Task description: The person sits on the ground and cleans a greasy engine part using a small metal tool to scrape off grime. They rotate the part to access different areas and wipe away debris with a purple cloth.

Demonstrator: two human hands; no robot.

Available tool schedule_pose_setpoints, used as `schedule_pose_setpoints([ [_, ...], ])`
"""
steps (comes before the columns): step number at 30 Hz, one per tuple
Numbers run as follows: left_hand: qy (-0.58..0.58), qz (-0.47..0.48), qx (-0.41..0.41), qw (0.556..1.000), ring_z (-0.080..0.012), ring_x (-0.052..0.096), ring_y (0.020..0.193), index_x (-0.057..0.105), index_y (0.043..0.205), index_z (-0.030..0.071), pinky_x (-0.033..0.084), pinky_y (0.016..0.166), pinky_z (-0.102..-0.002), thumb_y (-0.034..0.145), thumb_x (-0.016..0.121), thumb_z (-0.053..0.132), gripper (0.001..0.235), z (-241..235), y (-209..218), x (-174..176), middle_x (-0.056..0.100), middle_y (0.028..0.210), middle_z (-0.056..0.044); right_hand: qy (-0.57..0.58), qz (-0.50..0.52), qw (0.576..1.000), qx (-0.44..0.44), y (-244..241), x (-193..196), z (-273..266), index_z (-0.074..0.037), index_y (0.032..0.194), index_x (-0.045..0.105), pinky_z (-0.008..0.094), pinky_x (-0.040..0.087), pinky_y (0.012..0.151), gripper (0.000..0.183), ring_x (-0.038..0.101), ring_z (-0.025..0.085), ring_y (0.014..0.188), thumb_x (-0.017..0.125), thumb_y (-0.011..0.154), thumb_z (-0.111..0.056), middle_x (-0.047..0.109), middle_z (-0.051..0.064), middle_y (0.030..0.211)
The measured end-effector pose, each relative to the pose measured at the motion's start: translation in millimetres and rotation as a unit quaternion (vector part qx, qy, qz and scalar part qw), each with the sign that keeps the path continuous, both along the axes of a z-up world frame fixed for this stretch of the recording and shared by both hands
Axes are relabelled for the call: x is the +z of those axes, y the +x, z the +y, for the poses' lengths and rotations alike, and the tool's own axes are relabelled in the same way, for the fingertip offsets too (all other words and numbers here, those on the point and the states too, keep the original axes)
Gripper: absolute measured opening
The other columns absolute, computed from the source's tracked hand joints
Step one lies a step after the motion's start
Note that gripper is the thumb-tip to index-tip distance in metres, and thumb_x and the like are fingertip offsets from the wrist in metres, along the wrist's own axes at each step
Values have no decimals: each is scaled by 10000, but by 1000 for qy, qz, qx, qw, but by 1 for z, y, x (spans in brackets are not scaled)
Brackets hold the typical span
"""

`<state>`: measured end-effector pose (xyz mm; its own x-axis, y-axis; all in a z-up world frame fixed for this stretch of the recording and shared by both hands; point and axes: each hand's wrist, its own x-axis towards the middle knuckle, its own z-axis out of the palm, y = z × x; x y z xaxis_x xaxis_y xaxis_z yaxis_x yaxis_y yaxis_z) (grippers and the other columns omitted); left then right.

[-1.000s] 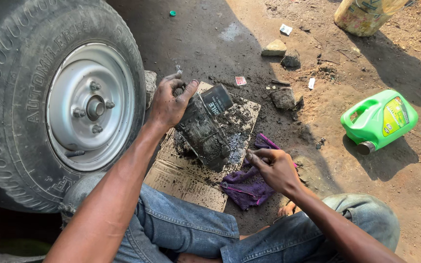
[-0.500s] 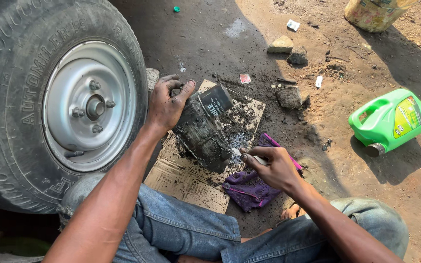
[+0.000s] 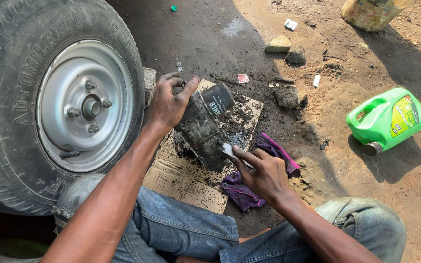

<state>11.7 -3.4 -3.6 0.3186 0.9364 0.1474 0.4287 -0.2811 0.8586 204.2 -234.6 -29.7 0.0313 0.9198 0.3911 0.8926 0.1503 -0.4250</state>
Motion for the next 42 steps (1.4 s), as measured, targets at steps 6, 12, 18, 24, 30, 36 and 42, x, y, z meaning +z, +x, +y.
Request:
schedule_pose_setpoints([
  [6, 51, 24, -2, 998, -394, 503, 1303, 740, 985, -79, 415, 1035, -565, 813, 557, 705, 823, 8, 12, 0, 540, 1294, -330, -61, -91, 992, -56, -8, 1, -6, -252, 1236, 761, 352, 389, 285, 373, 535, 169, 355, 747, 868, -314, 643, 52, 647],
  [12, 5, 11, 5, 1000, -371, 487, 1302, 747, 974, -62, 404, 1009, -562, 807, 569, 671, 772, 9, 19, 0, 561, 1267, -297, 37, -44, 995, -83, 7, -2, -1, -173, 1134, 772, 322, 432, 407, 268, 581, 150, 472, 729, 896, -288, 663, 54, 674],
  [18, 14, 42, 3, 999, -379, 542, 1203, 719, 1037, -45, 421, 967, -559, 843, 588, 641, 725, 7, 13, -1, 563, 1261, -291, -32, 113, 992, -54, 0, -3, 3, -147, 1091, 776, 291, 516, 499, 214, 654, 112, 553, 708, 913, -244, 741, 62, 770],
  [24, -17, 14, 42, 999, -315, 676, 1041, 705, 1081, -70, 532, 915, -441, 813, 635, 621, 744, 1, -11, 0, 668, 1165, -251, -167, 277, 946, -26, -5, 8, 7, -75, 1104, 774, 254, 363, 438, 257, 475, 57, 495, 673, 936, -241, 688, 4, 632],
  [30, 26, 16, 44, 999, -344, 637, 1093, 708, 1073, -90, 503, 935, -472, 840, 647, 632, 762, -1, -6, 3, 630, 1194, -269, -214, 418, 874, -123, -33, 21, 13, -45, 1016, 783, 271, 207, 425, 288, 321, 45, 438, 638, 951, -285, 483, -29, 522],
  [36, -20, 8, 30, 999, -332, 665, 1052, 721, 1064, -65, 521, 877, -492, 810, 600, 658, 776, -3, 3, 7, 617, 1173, -245, -316, 578, 717, -228, -37, 54, 8, -84, 967, 722, 287, 192, 402, 244, 289, 90, 425, 627, 937, -307, 467, -21, 544],
  [42, 5, 42, 39, 998, -344, 634, 1084, 691, 1101, -72, 516, 896, -496, 817, 607, 684, 811, -2, 1, 5, 607, 1176, -259, -373, 541, 714, -243, -32, 85, 31, -84, 992, 671, 264, 216, 418, 267, 305, 72, 456, 597, 977, -340, 442, -29, 581],
])
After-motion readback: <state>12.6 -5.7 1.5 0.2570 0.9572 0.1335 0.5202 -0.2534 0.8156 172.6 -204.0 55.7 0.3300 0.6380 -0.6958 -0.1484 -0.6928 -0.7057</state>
